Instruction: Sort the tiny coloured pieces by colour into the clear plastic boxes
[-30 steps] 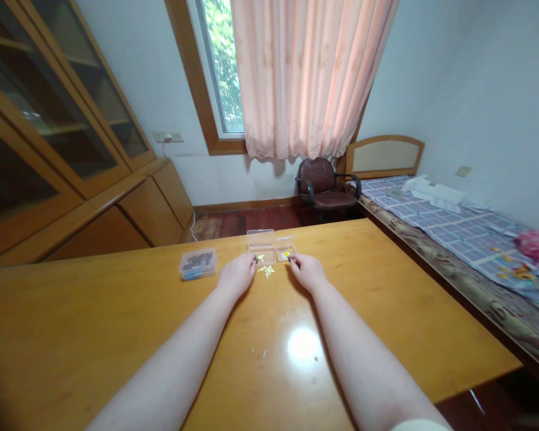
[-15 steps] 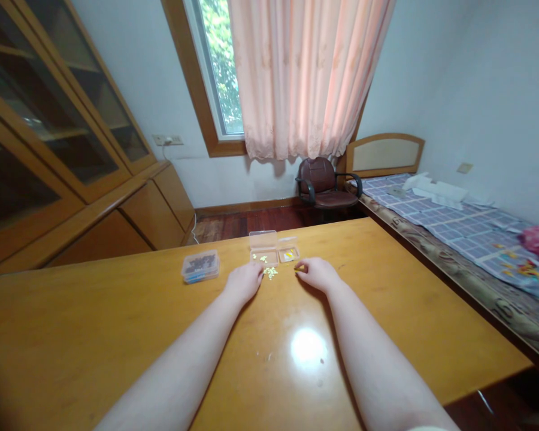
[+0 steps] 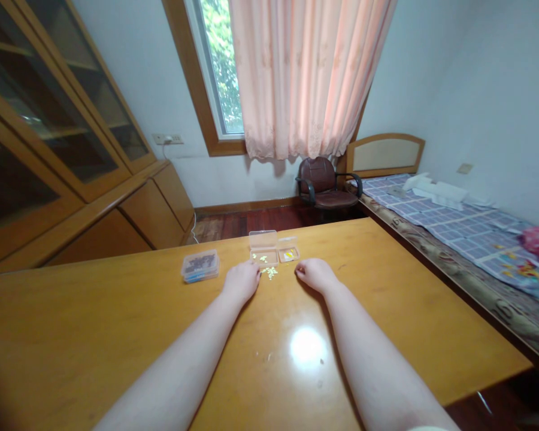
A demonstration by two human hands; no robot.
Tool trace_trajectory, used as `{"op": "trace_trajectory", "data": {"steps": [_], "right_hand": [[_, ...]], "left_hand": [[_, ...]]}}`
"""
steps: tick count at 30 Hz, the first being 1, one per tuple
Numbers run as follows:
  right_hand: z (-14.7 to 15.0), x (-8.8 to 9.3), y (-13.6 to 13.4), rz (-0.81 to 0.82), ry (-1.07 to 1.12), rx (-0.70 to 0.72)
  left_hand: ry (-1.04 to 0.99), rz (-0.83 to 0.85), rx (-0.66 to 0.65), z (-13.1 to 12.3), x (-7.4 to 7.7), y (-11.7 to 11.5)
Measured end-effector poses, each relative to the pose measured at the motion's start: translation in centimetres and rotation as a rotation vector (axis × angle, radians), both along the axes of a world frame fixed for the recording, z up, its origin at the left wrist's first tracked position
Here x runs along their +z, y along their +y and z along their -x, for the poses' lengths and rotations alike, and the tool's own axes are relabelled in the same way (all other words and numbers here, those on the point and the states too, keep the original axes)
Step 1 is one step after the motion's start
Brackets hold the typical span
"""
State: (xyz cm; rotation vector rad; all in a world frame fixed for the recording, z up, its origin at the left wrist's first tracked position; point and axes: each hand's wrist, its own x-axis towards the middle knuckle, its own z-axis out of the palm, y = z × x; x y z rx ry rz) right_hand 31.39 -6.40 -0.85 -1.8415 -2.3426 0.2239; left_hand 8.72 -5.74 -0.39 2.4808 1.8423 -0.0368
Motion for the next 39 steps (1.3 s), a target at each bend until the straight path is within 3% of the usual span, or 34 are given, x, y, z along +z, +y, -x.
{"op": "trace_trajectory", "data": {"steps": [8,22,29,39], "right_hand": [[-0.6,-0.3,0.0,-0.061,0.094,-0.056],[1.5,-0.5,0.2,0.026,-0.136,-0.179],[2.3,-1.0,0.5,0.035,-0.177,-0.170],[3.0,-1.2,0.5,0.057,-0.176,-0.271]], "left_hand": [[0.011,0.003,0.007,-0.3,0.4,-0.3],[-0.022,0.049,-0.002,-1.0,0.2,-0.6],[-0.025,0.026,-0.021,-1.7,-0.8,-0.3],[-0.031,0.015,0.052,-2.0,-1.9,-0.1]]}}
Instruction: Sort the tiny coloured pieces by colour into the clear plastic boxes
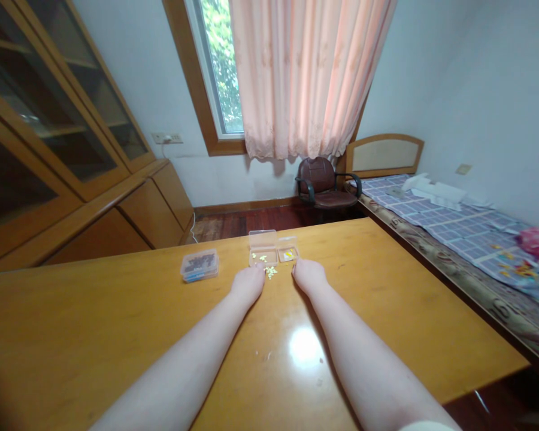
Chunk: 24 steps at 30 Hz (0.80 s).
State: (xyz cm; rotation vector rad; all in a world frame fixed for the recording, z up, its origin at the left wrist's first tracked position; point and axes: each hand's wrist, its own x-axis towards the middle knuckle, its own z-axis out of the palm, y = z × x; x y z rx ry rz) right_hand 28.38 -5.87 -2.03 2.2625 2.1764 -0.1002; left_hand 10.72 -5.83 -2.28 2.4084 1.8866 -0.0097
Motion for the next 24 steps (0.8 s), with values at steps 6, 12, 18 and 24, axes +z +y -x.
{"op": "trace_trajectory", "data": {"steps": [6,12,18,24], "right_hand": [[0.0,0.3,-0.1,0.012,0.001,0.005],[-0.2,0.2,-0.1,0.023,0.001,0.001],[-0.8,0.3,-0.1,0.043,0.006,0.037],[-1.2,0.1,-0.1,0.005,0.013,0.087]], "left_hand": [[-0.022,-0.083,0.000,0.3,0.8,0.8],[-0.130,-0.164,0.101,1.7,1.4,2.4],[-0.295,-0.128,0.017,2.0,0.8,1.6],[-0.418,-0.118,-0.103,2.0,0.5,1.4]]}}
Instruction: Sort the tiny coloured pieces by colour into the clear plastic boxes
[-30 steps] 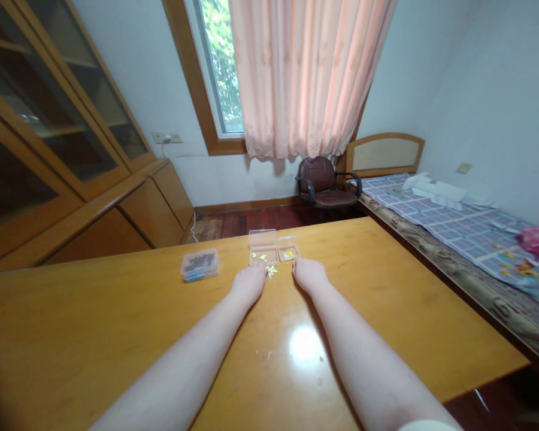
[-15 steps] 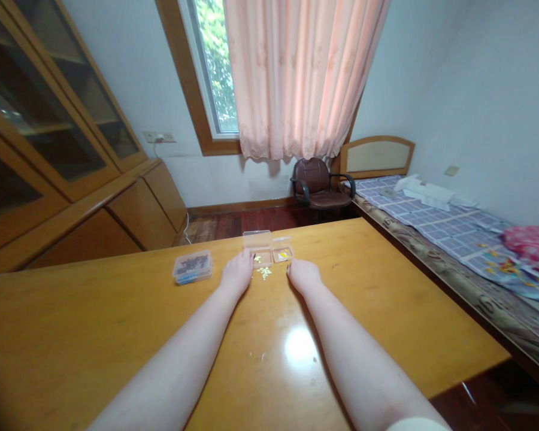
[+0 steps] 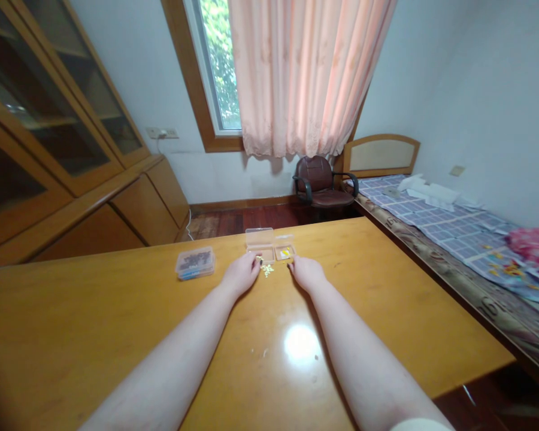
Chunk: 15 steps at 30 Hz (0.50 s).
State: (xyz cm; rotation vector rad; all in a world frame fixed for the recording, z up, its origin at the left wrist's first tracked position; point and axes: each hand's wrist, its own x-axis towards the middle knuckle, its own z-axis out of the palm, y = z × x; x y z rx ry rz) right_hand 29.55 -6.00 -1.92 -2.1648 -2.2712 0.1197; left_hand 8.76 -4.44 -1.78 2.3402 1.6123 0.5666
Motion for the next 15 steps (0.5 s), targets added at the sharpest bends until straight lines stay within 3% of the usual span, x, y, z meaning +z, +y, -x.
{"op": "trace_trajectory", "data": {"steps": [7,15], "right_hand": [[-0.3,-0.4,0.4,-0.140,0.131,-0.018],[-1.1,-2.3,2.7,-0.427,0.622,-0.238]], "left_hand": [[-0.026,-0.003,-0.034,0.1,0.0,0.1],[-0.013,-0.009,-0.055,-0.5,-0.4,0.1]]}}
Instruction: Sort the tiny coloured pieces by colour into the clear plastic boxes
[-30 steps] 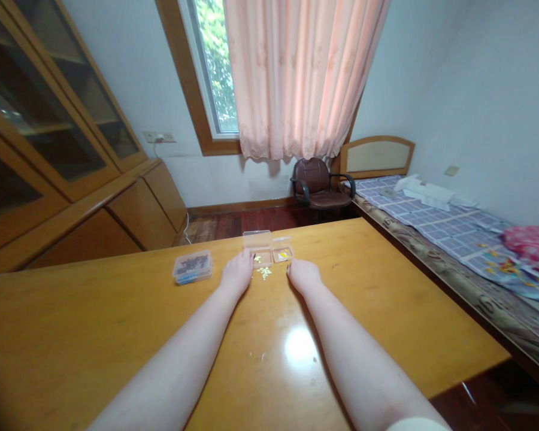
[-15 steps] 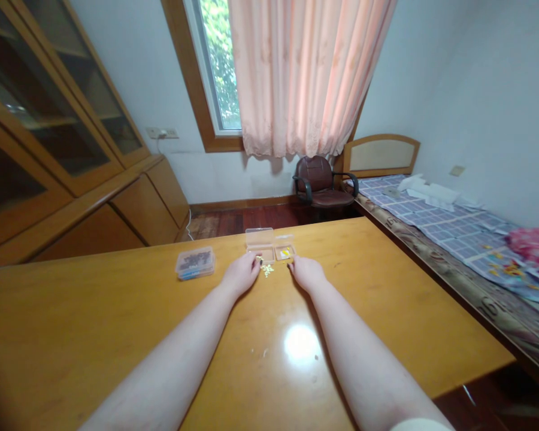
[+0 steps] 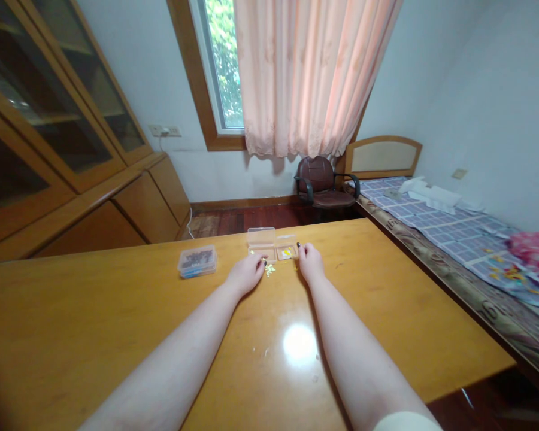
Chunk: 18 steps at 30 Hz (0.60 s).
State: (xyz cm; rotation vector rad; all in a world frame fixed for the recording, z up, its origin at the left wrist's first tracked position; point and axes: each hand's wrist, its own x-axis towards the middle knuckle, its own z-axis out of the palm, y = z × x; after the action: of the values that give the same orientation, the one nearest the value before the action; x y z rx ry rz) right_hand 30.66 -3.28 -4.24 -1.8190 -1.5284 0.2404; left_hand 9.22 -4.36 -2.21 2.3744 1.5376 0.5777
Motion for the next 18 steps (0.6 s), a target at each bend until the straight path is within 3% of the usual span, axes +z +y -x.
{"op": "trace_trajectory", "data": {"steps": [5,10,14,18], "right_hand": [[-0.6,-0.8,1.1,0.021,0.087,-0.030],[-0.3,-0.2,2.5,0.064,0.075,-0.033],[-0.3,0.6,2.6,0.120,0.024,0.029],[-1.3,1.0,0.7,0.188,-0.083,0.163]], "left_hand": [[0.004,0.018,-0.035,-0.2,0.3,-0.3],[-0.015,0.014,-0.031,0.2,0.2,-0.3],[-0.019,0.017,-0.017,0.7,0.3,-0.3],[0.060,0.044,0.029,0.7,0.7,-0.4]]}}
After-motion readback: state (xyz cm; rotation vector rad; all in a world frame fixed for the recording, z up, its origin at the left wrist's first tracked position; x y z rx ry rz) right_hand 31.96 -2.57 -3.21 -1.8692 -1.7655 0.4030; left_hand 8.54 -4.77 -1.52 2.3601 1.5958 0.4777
